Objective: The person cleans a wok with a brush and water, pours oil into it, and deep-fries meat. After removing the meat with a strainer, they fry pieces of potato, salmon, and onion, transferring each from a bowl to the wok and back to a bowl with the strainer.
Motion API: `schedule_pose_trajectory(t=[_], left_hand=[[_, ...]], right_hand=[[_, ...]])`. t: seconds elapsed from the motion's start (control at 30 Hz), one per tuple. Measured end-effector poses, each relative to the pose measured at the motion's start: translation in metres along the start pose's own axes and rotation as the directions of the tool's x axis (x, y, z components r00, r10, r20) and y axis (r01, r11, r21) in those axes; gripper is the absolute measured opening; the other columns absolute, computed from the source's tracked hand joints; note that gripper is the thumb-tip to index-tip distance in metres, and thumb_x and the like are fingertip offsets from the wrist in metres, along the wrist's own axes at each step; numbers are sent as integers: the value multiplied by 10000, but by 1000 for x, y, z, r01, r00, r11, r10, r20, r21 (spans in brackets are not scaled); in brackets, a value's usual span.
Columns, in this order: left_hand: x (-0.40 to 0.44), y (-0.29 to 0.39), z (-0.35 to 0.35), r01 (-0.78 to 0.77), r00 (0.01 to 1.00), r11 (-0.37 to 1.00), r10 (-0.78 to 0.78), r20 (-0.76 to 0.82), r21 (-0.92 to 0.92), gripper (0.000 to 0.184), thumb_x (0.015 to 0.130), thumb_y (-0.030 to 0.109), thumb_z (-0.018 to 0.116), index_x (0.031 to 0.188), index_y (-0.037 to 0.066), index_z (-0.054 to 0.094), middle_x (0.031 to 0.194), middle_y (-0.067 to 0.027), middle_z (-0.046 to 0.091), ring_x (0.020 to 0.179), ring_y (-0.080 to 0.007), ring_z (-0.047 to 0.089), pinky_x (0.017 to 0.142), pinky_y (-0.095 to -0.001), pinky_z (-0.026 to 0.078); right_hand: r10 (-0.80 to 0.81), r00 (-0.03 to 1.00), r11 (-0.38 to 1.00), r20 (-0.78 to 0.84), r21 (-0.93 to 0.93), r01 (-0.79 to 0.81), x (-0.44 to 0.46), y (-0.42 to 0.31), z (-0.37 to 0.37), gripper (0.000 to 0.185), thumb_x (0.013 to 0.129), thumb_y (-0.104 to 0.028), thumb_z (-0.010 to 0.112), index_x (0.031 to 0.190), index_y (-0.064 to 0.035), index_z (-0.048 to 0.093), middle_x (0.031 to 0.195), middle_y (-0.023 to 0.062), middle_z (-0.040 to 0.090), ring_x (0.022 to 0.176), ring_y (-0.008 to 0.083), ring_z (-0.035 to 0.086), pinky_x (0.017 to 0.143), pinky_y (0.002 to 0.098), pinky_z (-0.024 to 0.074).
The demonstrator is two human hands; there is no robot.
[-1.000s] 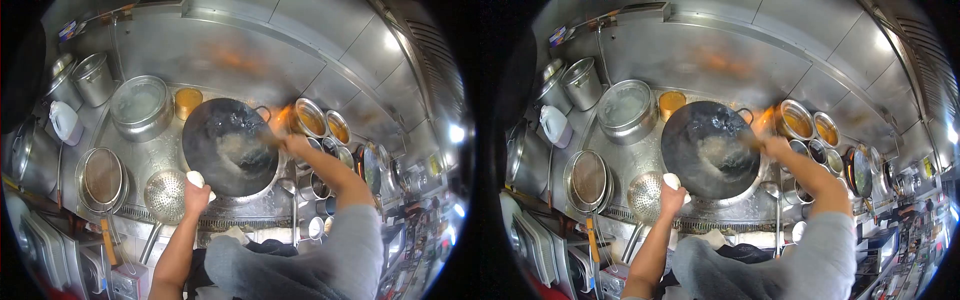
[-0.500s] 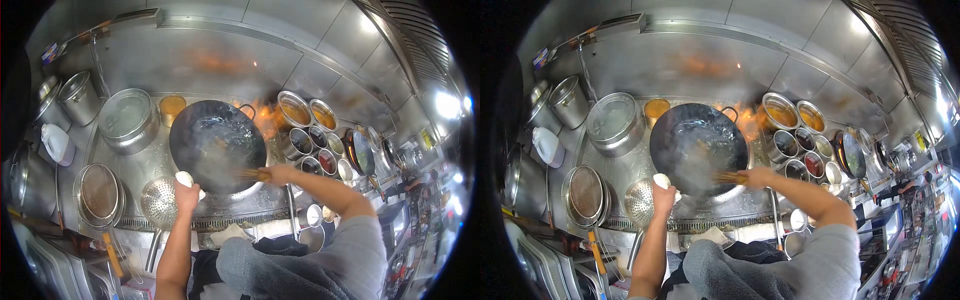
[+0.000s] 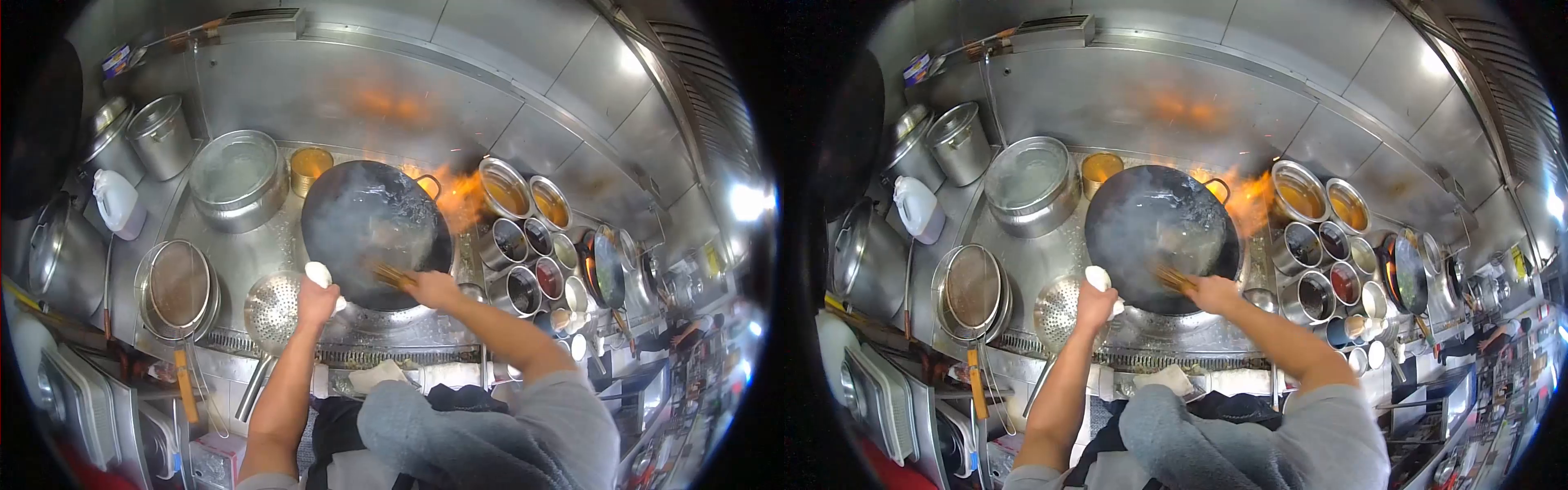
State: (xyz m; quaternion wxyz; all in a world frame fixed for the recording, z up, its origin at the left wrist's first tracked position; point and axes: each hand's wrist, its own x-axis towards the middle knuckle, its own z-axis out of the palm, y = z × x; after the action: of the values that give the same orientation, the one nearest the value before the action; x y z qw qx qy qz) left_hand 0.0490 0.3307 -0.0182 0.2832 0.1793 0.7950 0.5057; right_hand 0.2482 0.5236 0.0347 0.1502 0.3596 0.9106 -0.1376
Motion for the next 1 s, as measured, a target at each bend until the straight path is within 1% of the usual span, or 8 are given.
schedule_pose_trajectory(t=[0.2,0.27,0.47,0.6,0.8,0.87,0.93,1.0], left_hand=[[33,-22,-3,-117,991,993,119,57,-34,438,696,128,656,1079,-68,572,973,-225,675,907,-345,679,772,-411,521],[29,1,-19,-74,986,997,76,147,-22,329,695,119,654,970,-59,617,898,-214,681,838,-324,686,720,-402,526],[48,5,-35,-162,979,986,156,131,37,325,710,150,650,959,-57,627,903,-247,678,864,-355,679,759,-412,523],[7,23,-8,-26,955,992,61,-292,122,651,748,204,690,1260,-21,357,1044,-305,643,954,-480,630,859,-518,495],[12,28,-19,14,980,968,36,-196,250,617,756,191,685,1225,-17,344,1006,-329,640,940,-492,628,868,-532,488],[15,29,-23,12,980,967,39,-194,256,586,759,189,681,1201,-18,358,1004,-326,642,940,-492,628,869,-532,488],[15,34,-29,13,988,977,20,-152,212,631,740,170,671,1246,-48,363,1048,-356,619,1016,-501,601,904,-524,472],[13,36,-32,12,987,978,22,-159,210,635,743,175,673,1250,-43,359,1038,-351,625,1005,-499,608,903,-524,475]], right_hand=[[-9,988,887,155,-454,79,60,119,-67,469,925,-524,479,1262,-224,606,1016,143,711,944,328,685,809,463,536],[-28,992,952,-125,-307,-12,117,88,-68,451,926,-500,492,1252,-209,602,1025,153,708,947,332,686,816,475,537],[100,960,995,-261,55,-88,97,15,30,420,911,-479,550,1128,-143,678,1014,226,692,960,386,674,840,486,536],[43,999,988,32,-149,-38,9,33,-20,447,917,-486,532,1271,-226,614,1100,172,687,1033,374,652,896,480,512],[-94,897,856,432,-424,294,52,44,-127,443,876,-488,556,1163,-177,690,1140,146,683,1069,321,647,915,404,507],[185,936,907,301,-419,-45,91,-8,-117,414,885,-432,563,1164,-151,684,1099,180,688,1046,322,656,914,422,512],[-83,994,996,-76,-39,80,128,6,-54,415,906,-414,544,1212,-154,647,1069,210,686,1000,354,666,898,463,517],[9,959,1000,-284,-12,-13,116,4,13,459,920,-432,518,1312,-200,572,1047,237,680,993,394,659,893,493,514]])
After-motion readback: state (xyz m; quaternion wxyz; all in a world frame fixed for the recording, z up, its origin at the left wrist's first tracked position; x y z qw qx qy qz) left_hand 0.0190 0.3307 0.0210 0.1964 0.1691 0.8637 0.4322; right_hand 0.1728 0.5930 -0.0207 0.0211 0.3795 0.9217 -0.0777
